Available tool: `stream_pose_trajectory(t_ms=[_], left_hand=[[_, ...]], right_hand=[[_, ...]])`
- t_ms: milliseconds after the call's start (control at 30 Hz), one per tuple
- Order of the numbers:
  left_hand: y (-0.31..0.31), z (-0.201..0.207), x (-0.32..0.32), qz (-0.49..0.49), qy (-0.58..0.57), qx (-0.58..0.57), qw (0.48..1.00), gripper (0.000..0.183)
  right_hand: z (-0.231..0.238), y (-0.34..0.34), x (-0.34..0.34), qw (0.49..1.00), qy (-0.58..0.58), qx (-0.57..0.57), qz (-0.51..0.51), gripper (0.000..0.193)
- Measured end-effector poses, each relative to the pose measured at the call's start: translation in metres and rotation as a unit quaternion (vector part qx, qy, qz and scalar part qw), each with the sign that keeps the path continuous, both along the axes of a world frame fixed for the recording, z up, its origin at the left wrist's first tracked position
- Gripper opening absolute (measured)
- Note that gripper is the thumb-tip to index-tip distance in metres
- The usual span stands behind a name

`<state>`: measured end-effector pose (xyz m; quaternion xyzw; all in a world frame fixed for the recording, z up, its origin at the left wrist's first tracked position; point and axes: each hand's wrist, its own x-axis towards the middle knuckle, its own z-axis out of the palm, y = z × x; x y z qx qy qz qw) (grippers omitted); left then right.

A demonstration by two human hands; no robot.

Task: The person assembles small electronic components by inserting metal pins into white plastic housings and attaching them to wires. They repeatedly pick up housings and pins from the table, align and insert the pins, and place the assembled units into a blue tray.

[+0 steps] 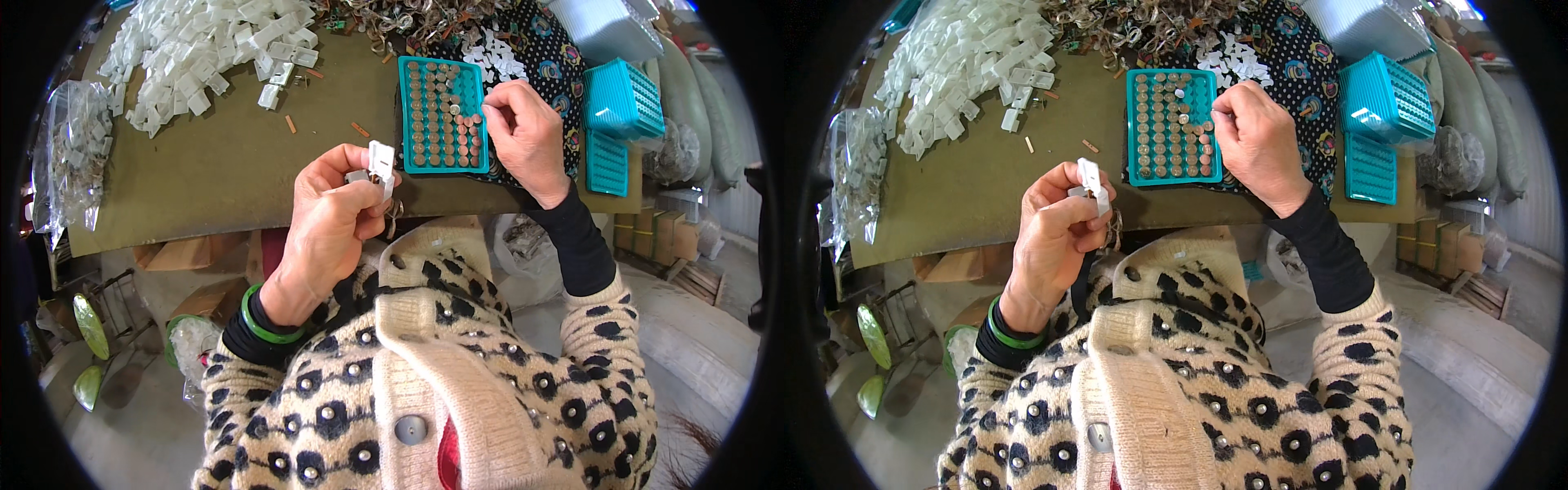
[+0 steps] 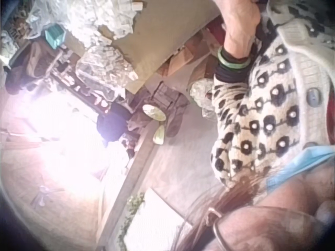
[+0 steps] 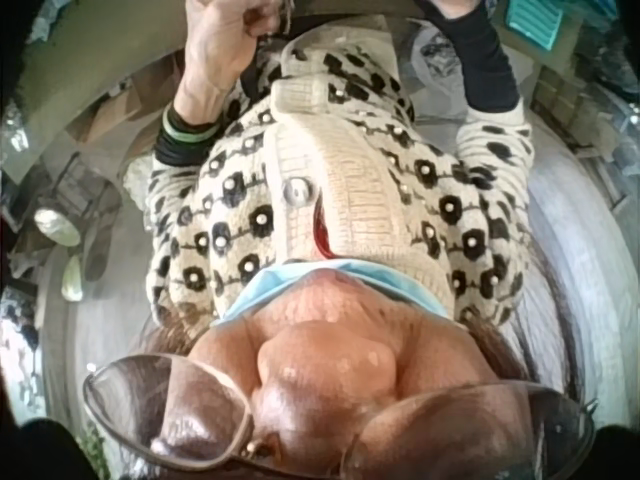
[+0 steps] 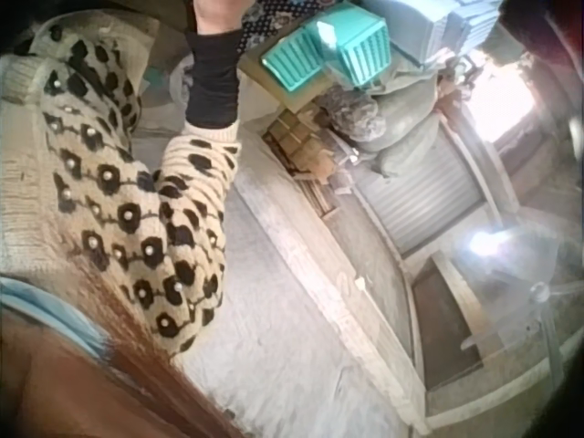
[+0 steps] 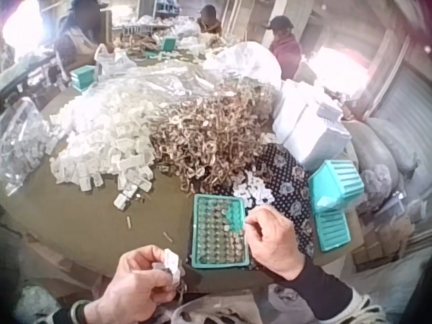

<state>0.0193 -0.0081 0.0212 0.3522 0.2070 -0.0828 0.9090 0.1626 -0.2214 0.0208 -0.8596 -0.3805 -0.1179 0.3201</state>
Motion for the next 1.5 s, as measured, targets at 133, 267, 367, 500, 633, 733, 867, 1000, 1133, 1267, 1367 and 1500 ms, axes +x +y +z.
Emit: stream_pose_trajectory(t_ms=[133,267,367,500,633,733,867,1000,1133,1267,1367,1500], left_hand=[[-0.002,0.0,0.0,0.012,-0.009,0.019,1.0,0.016],[-0.003,-0.001,0.0,-0.009,0.002,0.019,1.0,0.023],[-0.002,-0.001,-0.001,-0.014,-0.008,0.011,1.0,0.03],[-0.002,-0.003,-0.001,-0.016,-0.023,0.001,1.0,0.032],[0.002,-0.004,0.0,-0.014,-0.025,0.002,1.0,0.031],[0.004,-0.004,-0.001,-0.003,-0.047,-0.016,0.999,0.031],[0.007,-0.005,-0.002,0.01,-0.041,-0.009,0.999,0.031],[0.008,-0.003,-0.001,0.021,-0.042,0.009,0.999,0.03],[0.009,-0.001,-0.001,0.03,-0.042,0.026,0.998,0.03],[0.008,0.001,0.0,0.032,-0.03,0.044,0.998,0.03],[0.005,0.001,0.001,0.023,-0.03,0.049,0.998,0.031],[-0.001,0.004,-0.001,0.02,-0.024,0.055,0.998,0.033]], right_hand=[[0.007,-0.005,-0.006,0.989,0.135,0.059,-0.01,0.01],[0.012,-0.008,-0.005,0.992,0.128,-0.014,0.011,0.012],[0.012,-0.007,-0.004,0.987,0.158,-0.035,0.017,0.014],[0.013,-0.005,-0.002,0.991,0.073,-0.104,0.051,0.016],[0.017,-0.001,-0.002,0.985,0.045,-0.141,0.086,0.016],[0.02,0.003,-0.001,0.981,0.03,-0.171,0.088,0.013],[0.022,0.006,0.002,0.976,0.039,-0.205,0.067,0.008],[0.023,0.008,0.01,0.967,0.034,-0.239,0.081,0.011],[0.032,0.018,0.009,0.964,0.113,-0.238,0.04,0.012],[0.049,0.027,-0.027,0.987,0.143,-0.059,0.034,0.007],[0.04,0.04,-0.059,0.992,0.105,0.032,0.059,0.016],[0.016,0.058,-0.077,0.994,-0.005,0.086,0.063,0.025]])
